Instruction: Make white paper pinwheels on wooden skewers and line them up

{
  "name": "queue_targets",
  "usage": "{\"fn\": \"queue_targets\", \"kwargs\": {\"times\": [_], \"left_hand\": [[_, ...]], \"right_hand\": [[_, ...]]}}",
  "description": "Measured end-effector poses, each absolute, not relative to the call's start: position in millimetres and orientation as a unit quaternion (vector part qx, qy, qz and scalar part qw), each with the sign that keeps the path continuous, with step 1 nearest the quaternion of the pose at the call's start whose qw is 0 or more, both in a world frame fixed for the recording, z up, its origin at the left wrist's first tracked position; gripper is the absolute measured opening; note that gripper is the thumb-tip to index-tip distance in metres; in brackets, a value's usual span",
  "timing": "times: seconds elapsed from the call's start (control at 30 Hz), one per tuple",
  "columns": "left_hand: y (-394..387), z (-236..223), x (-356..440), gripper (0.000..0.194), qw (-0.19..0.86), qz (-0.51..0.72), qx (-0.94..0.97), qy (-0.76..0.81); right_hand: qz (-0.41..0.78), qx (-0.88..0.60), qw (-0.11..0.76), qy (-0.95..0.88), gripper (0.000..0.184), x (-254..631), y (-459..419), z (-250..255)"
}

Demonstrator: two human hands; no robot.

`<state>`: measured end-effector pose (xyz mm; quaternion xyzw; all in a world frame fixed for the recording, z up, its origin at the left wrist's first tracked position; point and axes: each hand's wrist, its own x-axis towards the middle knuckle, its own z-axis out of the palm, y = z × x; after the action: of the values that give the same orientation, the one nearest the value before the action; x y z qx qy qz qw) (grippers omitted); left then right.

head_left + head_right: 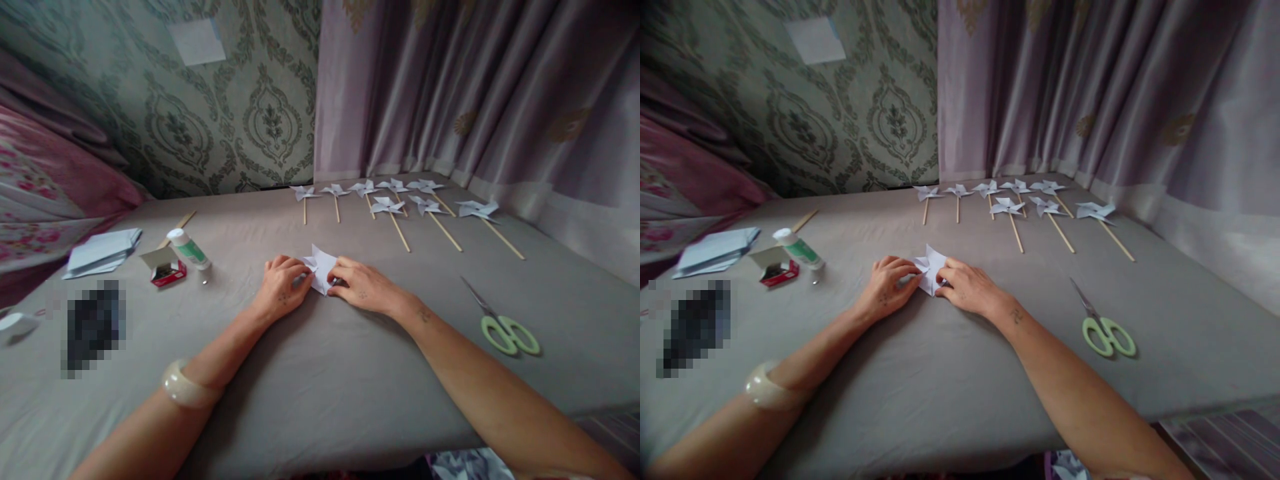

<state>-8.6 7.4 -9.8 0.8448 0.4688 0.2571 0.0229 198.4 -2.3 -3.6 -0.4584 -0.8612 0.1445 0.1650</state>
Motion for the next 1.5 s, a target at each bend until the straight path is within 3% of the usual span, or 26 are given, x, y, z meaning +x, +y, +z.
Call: {"fn": "queue_targets", "kwargs": {"times": [0.07,0.23,0.53,1.0,1.3,1.5], "left_hand": [[-1,-7,-6,0.020,0.027,0.235,0.864,0.445],[-8,-5,-7,0.040,0.016,0.205,0.894,0.397],[2,-16,-14,0.023,-0.030,0.205,0.912,0.354],[7,-12,-19,0.020,0.109,0.304,0.875,0.361],[2,-3,-20,0.024,0.147,0.251,0.888,0.355],[3,-6,-17,0.018,0.147,0.288,0.859,0.398]], "right_hand": [[0.141,-0.466,0.173,-0.856,0.019,199,-2,-4],[0.137,-0.476,0.183,-0.849,0.019,199,-2,-5],[0.130,-0.468,0.185,-0.854,0.017,196,-7,-2],[0.065,-0.424,0.170,-0.887,0.016,190,-11,-4],[0.066,-0.366,0.178,-0.911,0.016,188,-12,-10],[0.091,-0.361,0.190,-0.908,0.015,188,-9,-15]]}}
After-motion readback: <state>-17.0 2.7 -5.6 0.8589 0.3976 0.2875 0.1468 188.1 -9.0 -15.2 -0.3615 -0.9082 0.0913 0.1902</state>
